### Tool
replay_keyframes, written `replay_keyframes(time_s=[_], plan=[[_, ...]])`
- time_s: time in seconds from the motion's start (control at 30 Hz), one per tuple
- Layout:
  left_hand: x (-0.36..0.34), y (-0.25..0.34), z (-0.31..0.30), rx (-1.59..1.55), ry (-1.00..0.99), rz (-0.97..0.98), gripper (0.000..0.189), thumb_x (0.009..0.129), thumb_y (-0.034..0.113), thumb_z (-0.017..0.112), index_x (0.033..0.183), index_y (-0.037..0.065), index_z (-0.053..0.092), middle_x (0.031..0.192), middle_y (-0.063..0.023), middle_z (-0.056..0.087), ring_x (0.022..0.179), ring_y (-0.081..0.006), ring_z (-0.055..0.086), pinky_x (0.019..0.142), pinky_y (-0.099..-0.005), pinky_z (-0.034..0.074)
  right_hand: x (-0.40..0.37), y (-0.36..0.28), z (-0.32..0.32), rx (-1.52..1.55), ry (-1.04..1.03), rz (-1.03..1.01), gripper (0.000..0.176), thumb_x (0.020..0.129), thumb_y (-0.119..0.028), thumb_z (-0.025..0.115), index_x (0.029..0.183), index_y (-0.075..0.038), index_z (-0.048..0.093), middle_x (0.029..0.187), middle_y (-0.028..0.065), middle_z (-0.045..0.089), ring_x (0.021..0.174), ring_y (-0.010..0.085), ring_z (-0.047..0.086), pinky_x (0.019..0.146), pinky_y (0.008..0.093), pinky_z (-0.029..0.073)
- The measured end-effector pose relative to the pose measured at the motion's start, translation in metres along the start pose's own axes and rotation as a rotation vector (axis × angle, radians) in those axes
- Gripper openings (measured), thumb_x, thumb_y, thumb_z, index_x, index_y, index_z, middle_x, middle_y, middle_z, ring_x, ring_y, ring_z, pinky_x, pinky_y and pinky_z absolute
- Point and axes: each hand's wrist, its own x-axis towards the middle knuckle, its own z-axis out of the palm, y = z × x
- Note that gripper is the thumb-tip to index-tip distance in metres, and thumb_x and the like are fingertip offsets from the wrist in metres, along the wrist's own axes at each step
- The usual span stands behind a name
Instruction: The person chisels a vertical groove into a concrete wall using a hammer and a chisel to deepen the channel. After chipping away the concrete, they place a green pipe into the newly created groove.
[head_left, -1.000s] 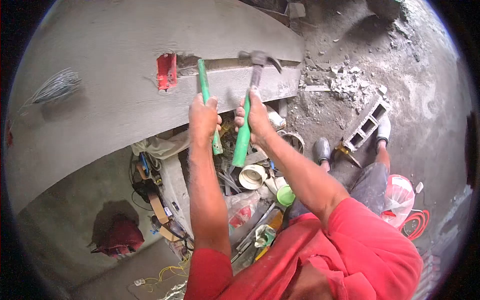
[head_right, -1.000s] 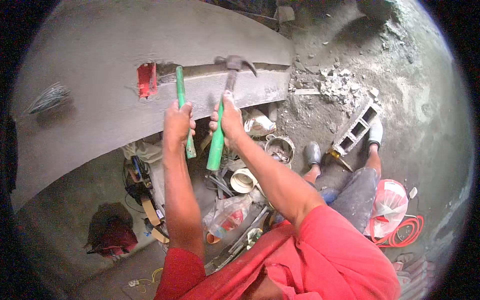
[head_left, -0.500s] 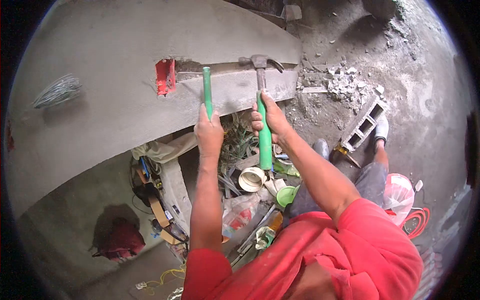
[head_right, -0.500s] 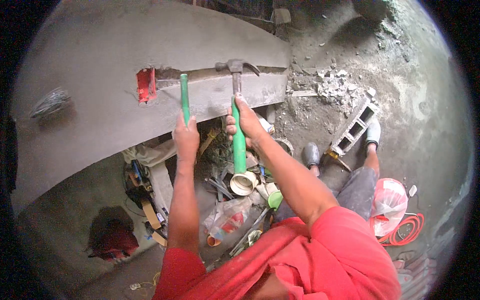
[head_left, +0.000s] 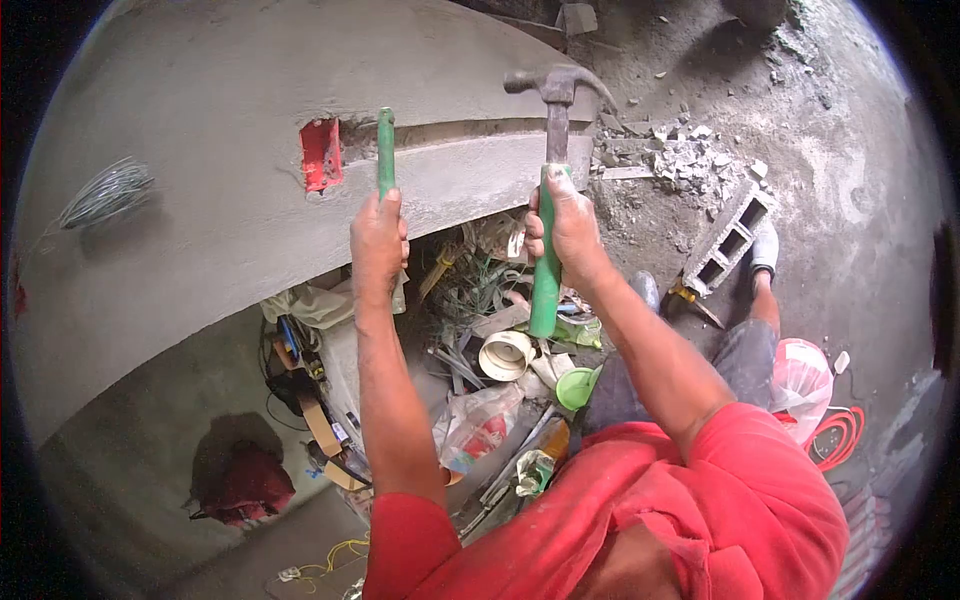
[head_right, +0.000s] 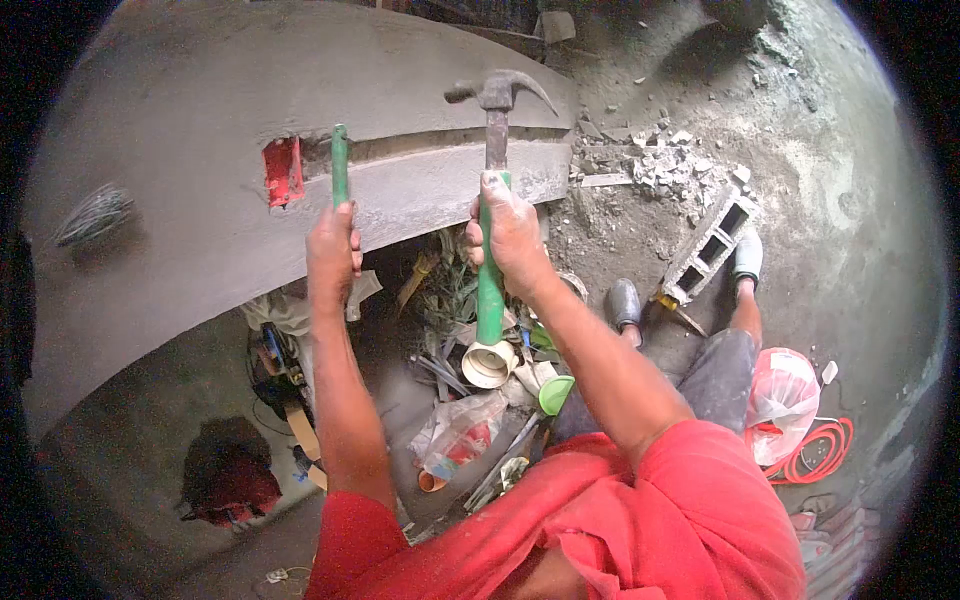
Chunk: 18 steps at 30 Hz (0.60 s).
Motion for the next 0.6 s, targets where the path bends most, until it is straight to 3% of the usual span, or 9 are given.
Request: replay_keyframes(time_s=[0.07, 0.23, 0.3, 0.43, 0.6], plan=[[-0.001, 0.002, -0.002, 0.011, 0.003, -0.002, 0.037, 0.101, 0.044, 0.051, 0.087, 0.009, 0.051, 0.062, 0.0026, 0.045, 0.041, -0.0070, 0.042, 0.036, -0.0250, 0.033, -0.003, 0.002, 0.008, -0.284, 0.046, -0.209, 0.049, 0.099, -0.056, 0.050, 0.087, -0.009, 0.050, 0.059, -0.0008, 0.048, 0.045, 0.0097, 0.046, 0.042, 0.0236, 0.039], [0.002, 0.005, 0.003, 0.042, -0.002, 0.008, 0.037, 0.101, 0.043, 0.051, 0.086, 0.009, 0.050, 0.061, 0.0023, 0.045, 0.041, -0.0079, 0.042, 0.036, -0.0267, 0.035, 0.044, 0.053, 0.042, -0.465, -0.053, -0.330, 0.049, 0.098, -0.055, 0.052, 0.081, -0.009, 0.052, 0.057, -0.0013, 0.049, 0.043, 0.0104, 0.048, 0.039, 0.0282, 0.040], [0.000, 0.007, 0.004, 0.006, -0.010, 0.017, 0.038, 0.101, 0.044, 0.051, 0.087, 0.009, 0.049, 0.060, 0.0023, 0.045, 0.041, -0.0083, 0.042, 0.036, -0.0271, 0.035, 0.068, 0.050, 0.048, -0.515, -0.079, -0.136, 0.048, 0.099, -0.053, 0.053, 0.080, -0.010, 0.052, 0.058, -0.0003, 0.050, 0.043, 0.0111, 0.047, 0.040, 0.0296, 0.040], [0.006, 0.004, 0.002, 0.064, -0.006, 0.026, 0.035, 0.100, 0.041, 0.051, 0.089, 0.007, 0.051, 0.060, 0.0014, 0.046, 0.041, -0.0094, 0.045, 0.036, -0.0281, 0.037, 0.043, 0.013, 0.051, -0.430, -0.023, -0.175, 0.047, 0.098, -0.053, 0.054, 0.080, -0.009, 0.052, 0.059, 0.0003, 0.051, 0.043, 0.0110, 0.047, 0.040, 0.0283, 0.041], [0.003, 0.010, 0.009, -0.013, -0.012, -0.021, 0.033, 0.100, 0.037, 0.051, 0.091, 0.006, 0.053, 0.060, 0.0003, 0.047, 0.042, -0.0100, 0.047, 0.037, -0.0284, 0.039, 0.014, 0.012, 0.060, -0.283, 0.023, -0.454, 0.049, 0.097, -0.057, 0.054, 0.089, -0.008, 0.052, 0.060, -0.0003, 0.050, 0.048, 0.0103, 0.050, 0.043, 0.0261, 0.042]])
